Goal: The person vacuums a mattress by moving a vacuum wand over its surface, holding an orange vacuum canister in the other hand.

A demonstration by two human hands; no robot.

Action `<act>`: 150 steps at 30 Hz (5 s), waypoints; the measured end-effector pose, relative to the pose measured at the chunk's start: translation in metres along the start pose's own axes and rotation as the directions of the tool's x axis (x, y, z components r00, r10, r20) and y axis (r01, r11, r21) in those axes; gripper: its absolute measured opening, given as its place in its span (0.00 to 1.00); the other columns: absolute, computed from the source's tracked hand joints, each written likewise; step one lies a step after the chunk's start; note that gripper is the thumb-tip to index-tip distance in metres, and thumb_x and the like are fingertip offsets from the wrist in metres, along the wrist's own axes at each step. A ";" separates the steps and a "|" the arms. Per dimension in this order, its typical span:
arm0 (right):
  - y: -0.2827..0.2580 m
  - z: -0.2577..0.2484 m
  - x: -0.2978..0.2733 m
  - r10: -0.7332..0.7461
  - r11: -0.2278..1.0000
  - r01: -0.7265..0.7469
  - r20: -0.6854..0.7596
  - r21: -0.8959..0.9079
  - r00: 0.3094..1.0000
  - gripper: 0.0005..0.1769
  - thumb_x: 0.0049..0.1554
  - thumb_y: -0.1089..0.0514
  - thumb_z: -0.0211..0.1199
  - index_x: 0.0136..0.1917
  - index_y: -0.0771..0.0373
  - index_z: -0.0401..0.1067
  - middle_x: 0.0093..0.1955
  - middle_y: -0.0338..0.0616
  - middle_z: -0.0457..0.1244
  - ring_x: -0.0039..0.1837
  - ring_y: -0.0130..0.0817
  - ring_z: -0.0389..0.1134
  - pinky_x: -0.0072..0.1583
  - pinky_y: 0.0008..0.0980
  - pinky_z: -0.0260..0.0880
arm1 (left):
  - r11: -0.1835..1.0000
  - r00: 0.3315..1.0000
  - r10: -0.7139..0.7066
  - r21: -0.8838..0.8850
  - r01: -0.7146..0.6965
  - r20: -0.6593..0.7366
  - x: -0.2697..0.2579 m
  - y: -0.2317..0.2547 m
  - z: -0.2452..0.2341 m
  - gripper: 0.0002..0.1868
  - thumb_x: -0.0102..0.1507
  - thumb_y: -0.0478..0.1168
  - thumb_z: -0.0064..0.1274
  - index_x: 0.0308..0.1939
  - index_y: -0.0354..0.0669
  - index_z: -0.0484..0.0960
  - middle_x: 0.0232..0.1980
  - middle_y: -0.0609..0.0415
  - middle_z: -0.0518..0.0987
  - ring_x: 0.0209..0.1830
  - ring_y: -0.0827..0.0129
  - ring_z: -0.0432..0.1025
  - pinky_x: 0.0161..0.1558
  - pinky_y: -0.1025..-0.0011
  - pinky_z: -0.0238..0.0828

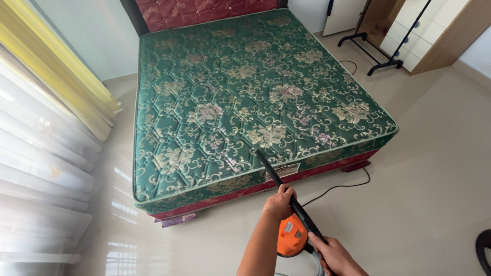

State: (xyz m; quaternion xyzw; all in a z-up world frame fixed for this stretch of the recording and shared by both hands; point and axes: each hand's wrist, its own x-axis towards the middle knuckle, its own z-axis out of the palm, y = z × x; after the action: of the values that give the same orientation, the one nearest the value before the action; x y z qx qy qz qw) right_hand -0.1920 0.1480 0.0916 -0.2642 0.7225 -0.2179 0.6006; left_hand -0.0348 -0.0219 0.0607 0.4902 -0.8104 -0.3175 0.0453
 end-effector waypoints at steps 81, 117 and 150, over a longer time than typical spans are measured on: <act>-0.127 0.131 0.140 -0.040 0.936 0.065 0.079 -0.346 0.996 0.30 0.61 0.32 0.62 0.38 0.63 0.74 0.28 0.35 0.54 0.32 0.25 0.57 0.38 0.29 0.56 | 0.997 0.959 -0.070 -0.059 0.056 -0.275 0.034 -0.191 -0.113 0.17 0.58 0.38 0.61 0.48 0.53 0.73 0.60 0.53 0.70 0.52 0.49 0.75 0.49 0.51 0.74; -0.080 0.186 0.093 0.089 0.995 -0.081 -0.153 0.062 0.984 0.32 0.60 0.31 0.61 0.32 0.58 0.62 0.23 0.33 0.46 0.23 0.27 0.51 0.30 0.32 0.51 | 0.969 0.968 0.227 0.079 -0.235 0.104 0.056 -0.164 -0.115 0.15 0.63 0.43 0.56 0.53 0.57 0.72 0.67 0.59 0.67 0.56 0.56 0.76 0.53 0.56 0.76; -0.137 0.290 0.147 -0.142 0.908 0.173 0.108 -0.381 0.984 0.33 0.57 0.31 0.61 0.34 0.64 0.70 0.22 0.38 0.55 0.25 0.30 0.59 0.32 0.33 0.57 | 0.999 0.971 -0.037 -0.043 0.028 -0.235 -0.030 -0.322 -0.167 0.22 0.57 0.35 0.63 0.51 0.59 0.74 0.66 0.58 0.68 0.57 0.55 0.76 0.52 0.54 0.75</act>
State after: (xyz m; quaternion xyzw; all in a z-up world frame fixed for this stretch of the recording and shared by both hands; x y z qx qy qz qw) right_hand 0.0891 -0.0504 0.0140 -0.4436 0.7037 -0.1076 0.5444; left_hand 0.2913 -0.1784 0.0206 0.5364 -0.7850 -0.2737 0.1453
